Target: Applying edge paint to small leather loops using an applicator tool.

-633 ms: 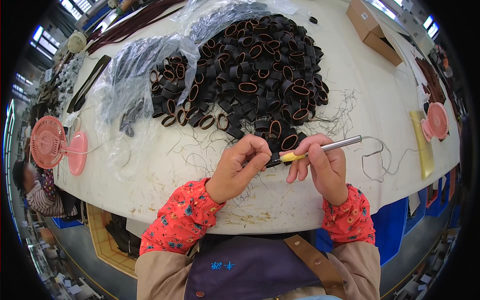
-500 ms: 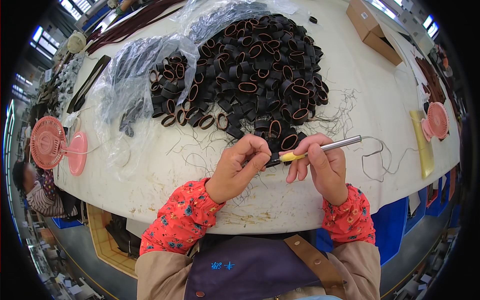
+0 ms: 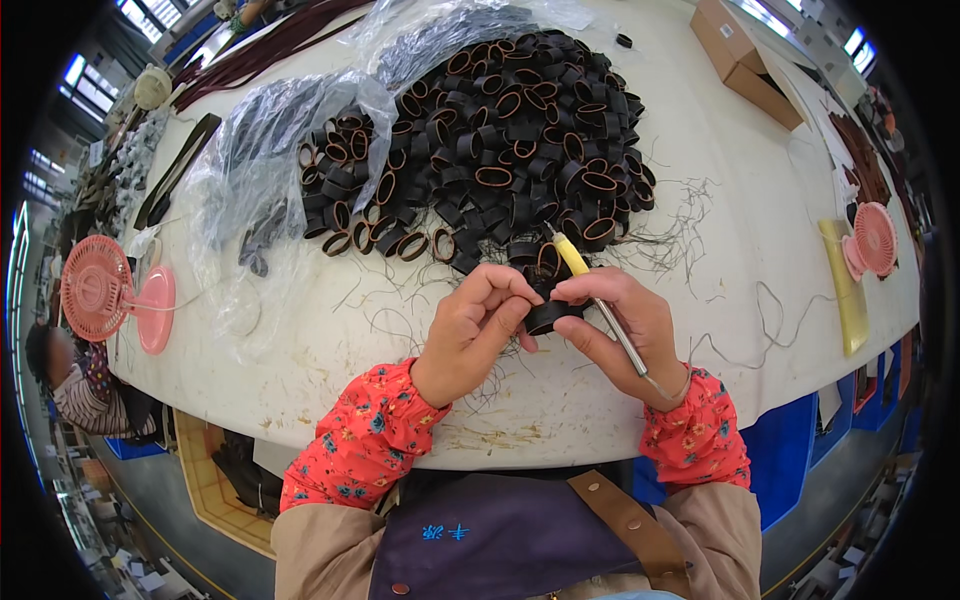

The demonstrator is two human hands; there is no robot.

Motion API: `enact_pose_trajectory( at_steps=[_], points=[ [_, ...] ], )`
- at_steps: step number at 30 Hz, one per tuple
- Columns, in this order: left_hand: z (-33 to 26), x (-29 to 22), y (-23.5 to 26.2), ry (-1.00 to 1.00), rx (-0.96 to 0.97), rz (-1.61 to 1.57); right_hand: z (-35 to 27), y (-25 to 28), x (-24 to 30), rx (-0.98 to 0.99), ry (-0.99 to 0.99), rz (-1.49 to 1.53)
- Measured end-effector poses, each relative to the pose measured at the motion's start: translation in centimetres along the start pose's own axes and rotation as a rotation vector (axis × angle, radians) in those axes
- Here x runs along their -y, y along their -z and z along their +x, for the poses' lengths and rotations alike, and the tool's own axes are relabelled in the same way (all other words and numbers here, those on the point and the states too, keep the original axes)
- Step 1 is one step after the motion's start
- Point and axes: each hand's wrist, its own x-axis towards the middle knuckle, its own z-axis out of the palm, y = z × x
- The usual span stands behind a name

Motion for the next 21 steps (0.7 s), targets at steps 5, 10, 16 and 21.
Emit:
enact_pose_trajectory(
  at_steps=[5,10,16,21],
  points=[
    [0.5,-0.5,0.7,-0.050,-0.094,0.139,0.2,0.5,0.1,-0.090,0.085,-0.147],
    [-0.1,-0.6,0.4,-0.020,0.020,0.079,0.4,0.5,0.0,-0.070,0.223,-0.175],
    [0.1,-0.4,0.9,0.090,0.038,0.048,0.2,0.6,0.2,-0.034,0.209,-0.141],
    [0.1,-0.6,0.0,0.086,-0.018,-0.110,0.1,0.1,0.1,-0.031,0.214,-0.107]
  ],
)
